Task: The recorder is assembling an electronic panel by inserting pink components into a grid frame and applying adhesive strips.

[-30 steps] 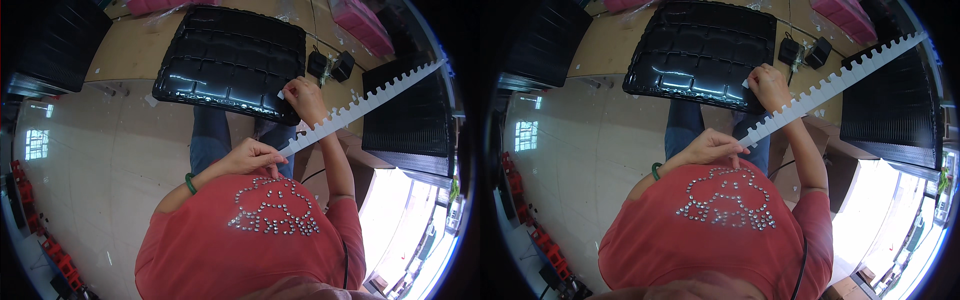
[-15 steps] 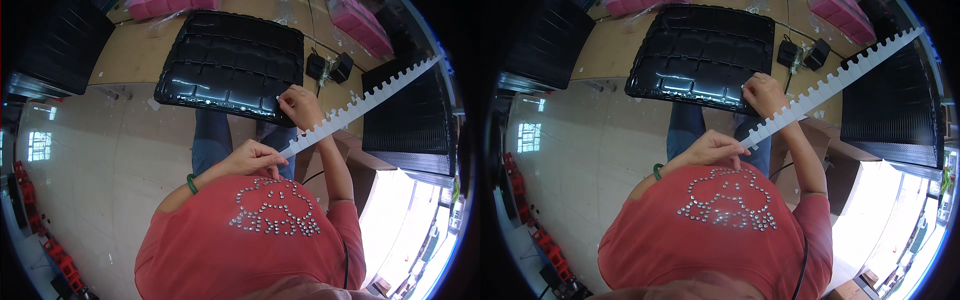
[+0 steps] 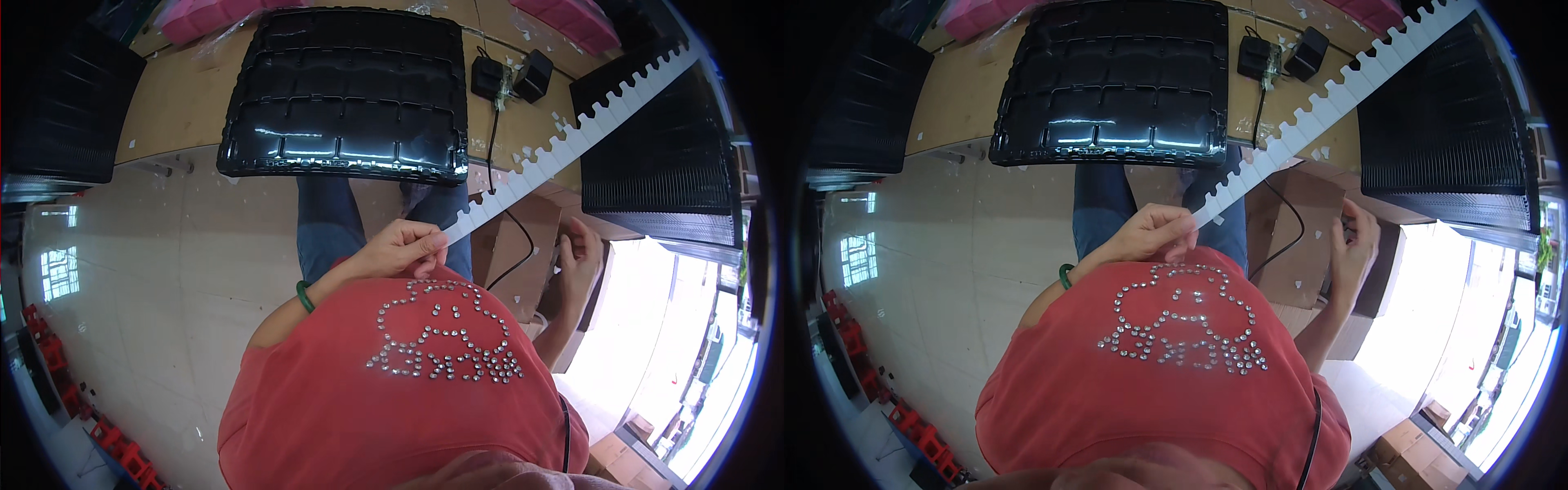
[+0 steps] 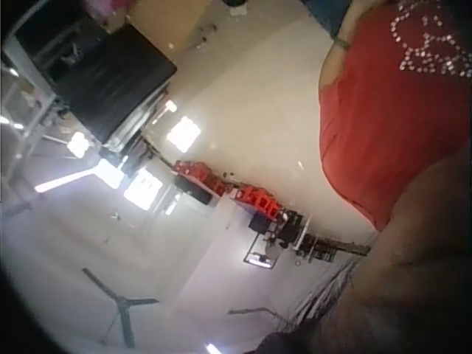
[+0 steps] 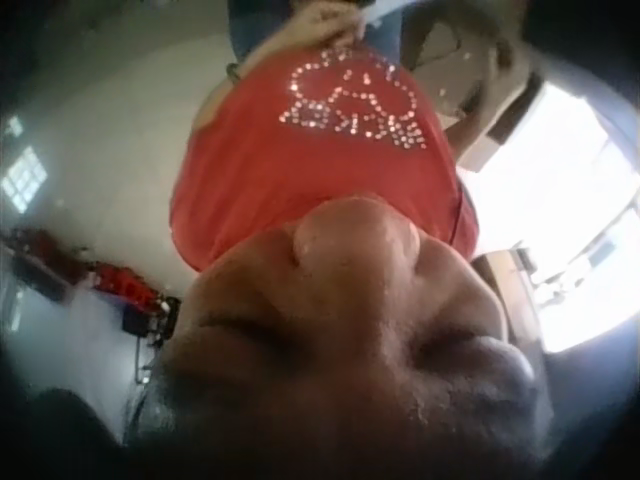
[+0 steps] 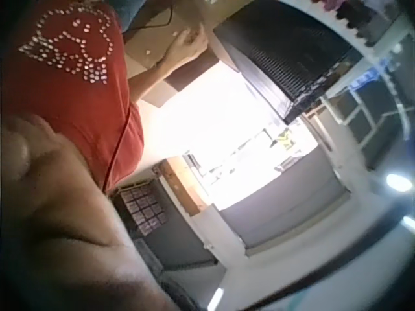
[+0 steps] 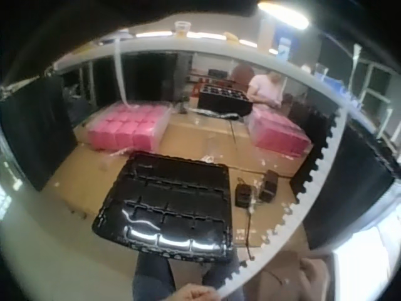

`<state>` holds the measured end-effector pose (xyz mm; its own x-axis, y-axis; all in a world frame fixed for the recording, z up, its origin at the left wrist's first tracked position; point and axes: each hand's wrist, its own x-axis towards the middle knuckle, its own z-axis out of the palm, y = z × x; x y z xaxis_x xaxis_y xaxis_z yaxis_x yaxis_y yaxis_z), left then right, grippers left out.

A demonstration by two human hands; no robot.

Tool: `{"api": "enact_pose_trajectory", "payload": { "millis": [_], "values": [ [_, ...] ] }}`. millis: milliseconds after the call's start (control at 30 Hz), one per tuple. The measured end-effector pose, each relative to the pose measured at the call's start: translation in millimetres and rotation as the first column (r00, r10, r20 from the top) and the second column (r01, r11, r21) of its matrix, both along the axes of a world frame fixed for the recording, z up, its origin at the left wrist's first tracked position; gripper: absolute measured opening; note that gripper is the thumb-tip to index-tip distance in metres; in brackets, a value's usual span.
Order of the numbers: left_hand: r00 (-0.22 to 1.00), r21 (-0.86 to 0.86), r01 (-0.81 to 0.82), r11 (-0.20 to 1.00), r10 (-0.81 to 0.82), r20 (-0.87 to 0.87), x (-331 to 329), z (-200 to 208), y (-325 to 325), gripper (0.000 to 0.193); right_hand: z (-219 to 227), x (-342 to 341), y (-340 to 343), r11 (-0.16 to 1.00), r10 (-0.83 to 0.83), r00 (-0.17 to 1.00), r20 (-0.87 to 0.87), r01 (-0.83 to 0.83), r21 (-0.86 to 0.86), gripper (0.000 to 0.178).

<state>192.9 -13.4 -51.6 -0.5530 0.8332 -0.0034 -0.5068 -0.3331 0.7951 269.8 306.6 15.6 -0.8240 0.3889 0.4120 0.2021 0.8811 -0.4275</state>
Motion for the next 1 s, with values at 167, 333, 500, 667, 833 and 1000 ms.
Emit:
{"api": "enact_pose_trajectory", "payload": {
  "millis": [167, 333, 500, 667, 833, 1000],
  "values": [
    [0.992, 0.016, 0.081, 0.997, -0.082, 0.093, 2.1, 1.3, 2.7, 0.039, -4.0, -43.6, -80.5, 0.343, 0.579, 0.813, -0.059, -0.309, -0.887, 0.017],
    [0.979, 0.08, 0.085, 0.993, -0.098, 0.178, 2.4, -2.3, 3.4, 0.04, -36.0, -68.7, -89.6, 0.017, 0.723, 0.673, -0.157, -0.245, -0.969, 0.021],
    [0.993, 0.076, -0.021, 0.997, 0.012, 0.114, 5.8, -5.9, -0.2, 0.037, -27.3, -71.4, -83.0, 0.172, 0.651, 0.754, -0.088, -0.259, -0.95, 0.02],
    [0.994, 0.013, -0.096, 0.995, 0.097, -0.048, 1.9, -4.0, -7.0, 0.034, 29.7, -121.0, -76.8, 0.543, 0.531, 0.847, 0.028, -0.315, -0.779, 0.021],
    [0.986, -0.065, -0.105, 0.992, 0.096, -0.134, 0.7, -4.7, -10.8, 0.034, 27.6, -255.9, -78.1, 0.725, 0.646, 0.763, 0.025, -0.603, -0.334, 0.028],
    [0.985, -0.049, -0.136, 0.989, 0.13, -0.113, 0.0, -3.3, -12.7, 0.036, 3.9, -368.0, -86.9, 0.771, 0.623, 0.775, 0.109, -0.631, 0.086, 0.023]
  ]
}}
